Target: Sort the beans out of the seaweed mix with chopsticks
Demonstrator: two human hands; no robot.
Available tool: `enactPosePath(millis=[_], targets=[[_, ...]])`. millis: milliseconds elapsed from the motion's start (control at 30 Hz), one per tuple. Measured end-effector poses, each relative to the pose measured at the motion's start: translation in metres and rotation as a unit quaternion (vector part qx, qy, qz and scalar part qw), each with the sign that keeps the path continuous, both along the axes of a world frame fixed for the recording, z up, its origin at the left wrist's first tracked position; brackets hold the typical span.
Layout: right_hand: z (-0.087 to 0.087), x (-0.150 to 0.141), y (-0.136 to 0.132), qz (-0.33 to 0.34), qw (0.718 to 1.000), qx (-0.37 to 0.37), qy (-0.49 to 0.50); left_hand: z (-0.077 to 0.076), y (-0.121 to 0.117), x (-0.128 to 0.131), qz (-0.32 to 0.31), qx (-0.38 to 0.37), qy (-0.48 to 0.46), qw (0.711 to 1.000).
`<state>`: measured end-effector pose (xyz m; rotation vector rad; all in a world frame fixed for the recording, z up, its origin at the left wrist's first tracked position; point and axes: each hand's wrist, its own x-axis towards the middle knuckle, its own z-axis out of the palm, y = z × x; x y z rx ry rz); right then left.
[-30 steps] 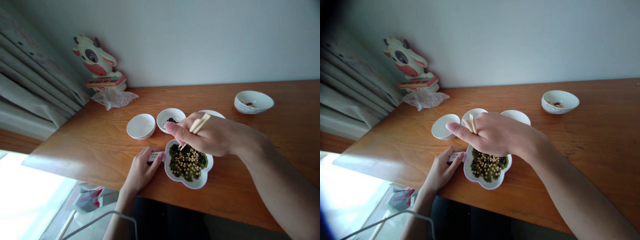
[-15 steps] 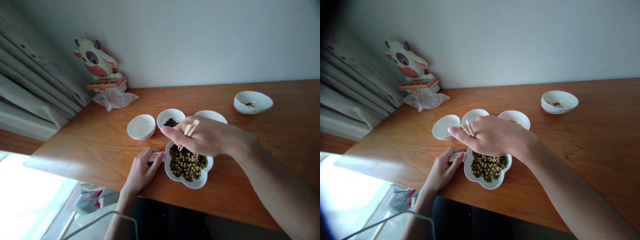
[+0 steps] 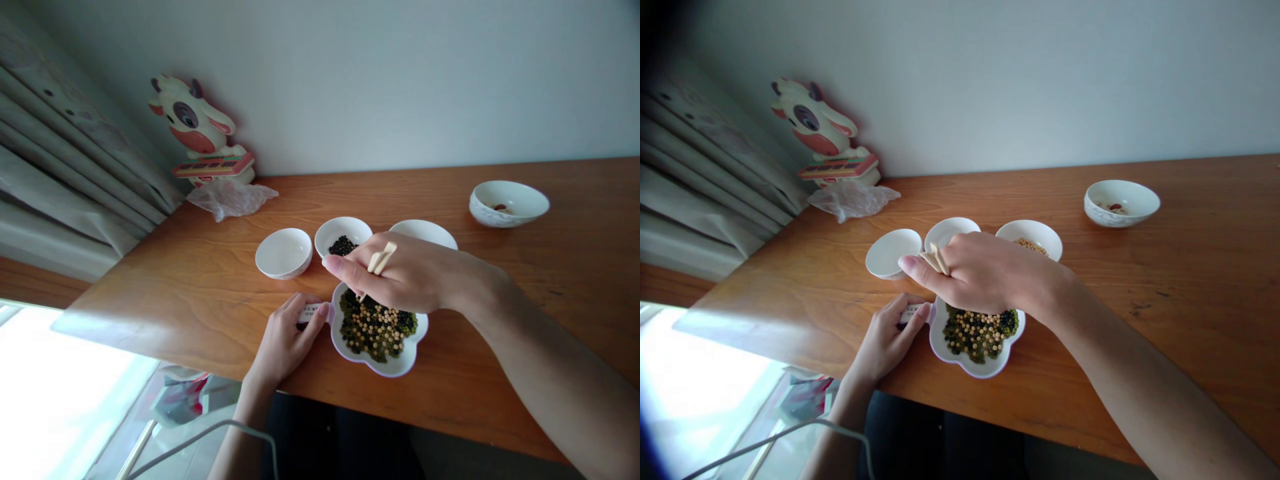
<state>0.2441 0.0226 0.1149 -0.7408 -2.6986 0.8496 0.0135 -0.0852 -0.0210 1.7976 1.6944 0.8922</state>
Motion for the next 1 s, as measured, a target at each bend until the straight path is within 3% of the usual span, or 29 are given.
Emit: enactPosePath(millis=[300,800,1000], targets=[[-0.0036,-0.0032,0.0009,0.005,1.0,-0.008,0.011,-0.0009,-0.0003,-0.0003,0.0,-0.007,0.0,1.0],[-0.0078,-0.0072,0.0044,0.031,0.998,0.041,0.029,-0.0013,0.0,-0.0008,0.002,-0.005,0.003,1.0],[-0.0025,-0.0034,0.003,0.01,0.999,0.035,0.03,-0.0008,0.0006,-0.0009,0.004,-0.006,0.005,1.0]])
